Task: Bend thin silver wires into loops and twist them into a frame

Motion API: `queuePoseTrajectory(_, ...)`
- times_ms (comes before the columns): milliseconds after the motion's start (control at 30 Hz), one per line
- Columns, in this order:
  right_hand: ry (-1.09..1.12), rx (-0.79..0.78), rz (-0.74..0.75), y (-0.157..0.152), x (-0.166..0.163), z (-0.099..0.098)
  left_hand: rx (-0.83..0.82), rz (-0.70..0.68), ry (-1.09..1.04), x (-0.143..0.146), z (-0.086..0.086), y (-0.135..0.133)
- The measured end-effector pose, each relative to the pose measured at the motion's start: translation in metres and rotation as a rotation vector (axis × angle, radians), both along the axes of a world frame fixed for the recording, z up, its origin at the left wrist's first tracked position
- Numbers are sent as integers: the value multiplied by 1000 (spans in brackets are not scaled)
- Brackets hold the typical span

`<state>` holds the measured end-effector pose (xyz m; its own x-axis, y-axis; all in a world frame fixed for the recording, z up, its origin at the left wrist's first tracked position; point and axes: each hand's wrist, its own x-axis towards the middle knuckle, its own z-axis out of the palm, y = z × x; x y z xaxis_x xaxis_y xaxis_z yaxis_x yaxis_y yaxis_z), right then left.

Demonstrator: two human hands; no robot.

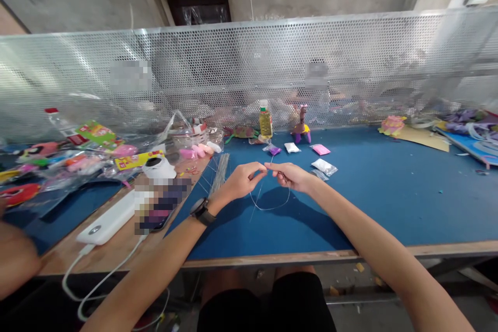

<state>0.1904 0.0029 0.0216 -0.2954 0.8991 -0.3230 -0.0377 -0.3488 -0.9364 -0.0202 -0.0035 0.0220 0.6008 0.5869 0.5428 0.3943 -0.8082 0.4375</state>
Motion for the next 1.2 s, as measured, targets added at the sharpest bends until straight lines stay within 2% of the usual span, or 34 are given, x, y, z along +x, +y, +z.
queuePoseTrajectory(100,-79,214,-10,-3,-1,-2,-98,38,-30,-1,-1,3)
queuePoseTrajectory(267,-281,721,-90,-2,4,-10,-221,84,-130,-5,-5,11)
queuePoseTrajectory(433,-526,982,-67,-1,6,-18,-236,83,-151,-7,-5,13)
queuePoseTrajectory(633,-741,1133,-151,-2,4,-18,-183,90,-130,-4,-3,10)
queuePoseTrajectory(733,-791,1127,-143,-3,4,-18,-163,84,-124,-4,-4,9)
queuePoseTrajectory(967,-647,1013,-25,-6,1,-15,-104,90,-56,-6,-5,11)
queuePoseTrajectory(1200,-653,1020,7,-6,0,-11,45,117,42,-7,-3,8)
